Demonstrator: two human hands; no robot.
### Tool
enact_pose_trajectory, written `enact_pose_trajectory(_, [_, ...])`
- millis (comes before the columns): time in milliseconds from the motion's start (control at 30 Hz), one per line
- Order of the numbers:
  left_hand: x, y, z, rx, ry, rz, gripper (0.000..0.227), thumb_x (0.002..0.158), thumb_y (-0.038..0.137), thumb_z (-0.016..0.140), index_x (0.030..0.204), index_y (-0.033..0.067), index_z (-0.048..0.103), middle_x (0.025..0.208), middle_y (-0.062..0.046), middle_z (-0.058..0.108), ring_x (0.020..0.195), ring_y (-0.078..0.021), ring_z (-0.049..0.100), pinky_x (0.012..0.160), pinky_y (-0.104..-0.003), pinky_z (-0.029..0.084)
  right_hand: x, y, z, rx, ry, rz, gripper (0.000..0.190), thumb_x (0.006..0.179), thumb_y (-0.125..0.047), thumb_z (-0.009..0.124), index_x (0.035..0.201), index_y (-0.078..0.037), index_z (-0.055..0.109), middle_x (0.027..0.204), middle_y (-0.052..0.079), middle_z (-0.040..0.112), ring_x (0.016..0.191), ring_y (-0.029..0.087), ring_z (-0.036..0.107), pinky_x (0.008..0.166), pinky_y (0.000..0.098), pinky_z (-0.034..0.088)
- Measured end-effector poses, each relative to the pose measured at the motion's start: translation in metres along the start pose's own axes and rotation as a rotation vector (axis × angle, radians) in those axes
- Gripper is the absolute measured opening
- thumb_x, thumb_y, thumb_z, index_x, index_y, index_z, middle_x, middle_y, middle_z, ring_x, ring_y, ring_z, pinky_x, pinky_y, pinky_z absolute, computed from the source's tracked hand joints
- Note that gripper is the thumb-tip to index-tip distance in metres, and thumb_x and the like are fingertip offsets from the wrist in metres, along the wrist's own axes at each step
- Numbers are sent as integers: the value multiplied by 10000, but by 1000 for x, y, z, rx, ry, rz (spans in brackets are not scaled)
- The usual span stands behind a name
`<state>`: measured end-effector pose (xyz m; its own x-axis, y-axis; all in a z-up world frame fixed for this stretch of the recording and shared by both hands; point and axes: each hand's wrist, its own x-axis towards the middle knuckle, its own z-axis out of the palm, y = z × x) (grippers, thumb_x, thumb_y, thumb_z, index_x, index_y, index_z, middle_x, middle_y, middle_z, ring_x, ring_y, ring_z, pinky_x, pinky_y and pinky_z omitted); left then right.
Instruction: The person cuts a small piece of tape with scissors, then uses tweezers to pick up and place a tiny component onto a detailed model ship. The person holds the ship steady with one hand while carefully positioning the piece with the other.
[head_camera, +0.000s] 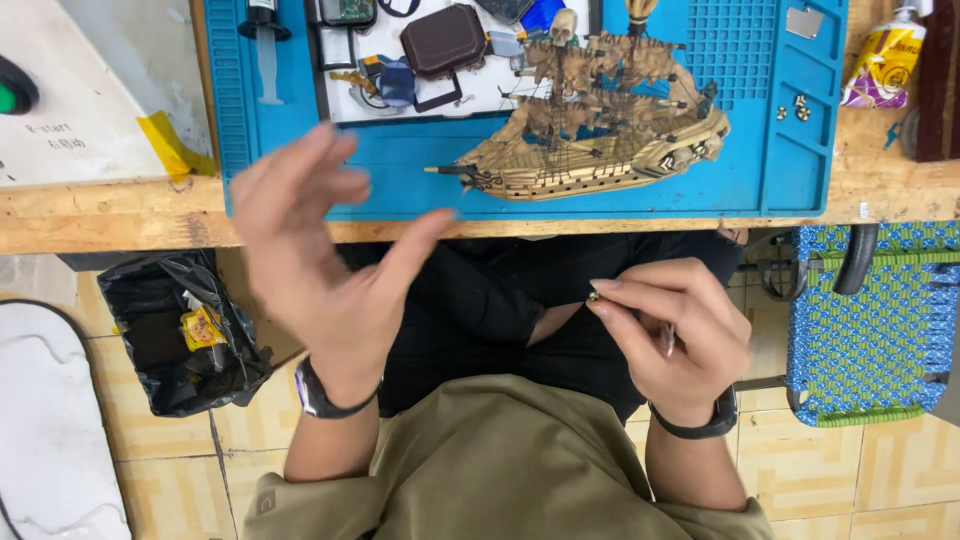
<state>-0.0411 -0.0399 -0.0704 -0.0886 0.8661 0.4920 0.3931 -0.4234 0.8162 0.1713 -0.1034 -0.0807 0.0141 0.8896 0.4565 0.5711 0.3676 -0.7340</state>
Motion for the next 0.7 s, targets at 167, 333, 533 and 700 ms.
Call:
enact_pose_trajectory(167, [-34,13,5,-162,163,-123,186,883,51,621,1010,43,485,921,-131,519,791,-195,530,655,-248,488,15,14,18,-82,59,-208,154,815,-1,746,936,29,656,858,179,618,731,238,615,659,288,511])
enact_pose_trajectory(333, [-32,26,9,-275,-208,-310,53,867,6,611,919,0,620,870,-124,613,730,-161,614,670,-217,533,15,14,32,-209,50,-316,169,849,-49,754,995,-25,672,882,148,635,735,227,615,675,311,515])
enact_pose_trajectory(533, [-28,21,11,-727,-298,-689,155,877,83,599,978,-28,633,931,-161,678,794,-212,695,741,-270,620,17,5,36,-88,-36,-316,197,877,65,666,1059,-3,633,912,169,604,704,223,633,590,258,534])
enact_pose_trajectory(700, [-28,19,13,-801,-281,-676,115,829,-2,656,939,-31,637,872,-150,676,797,-196,688,754,-249,608,21,-3,37,-28,-49,-333,153,906,55,564,1047,50,621,935,175,564,592,152,560,551,231,494])
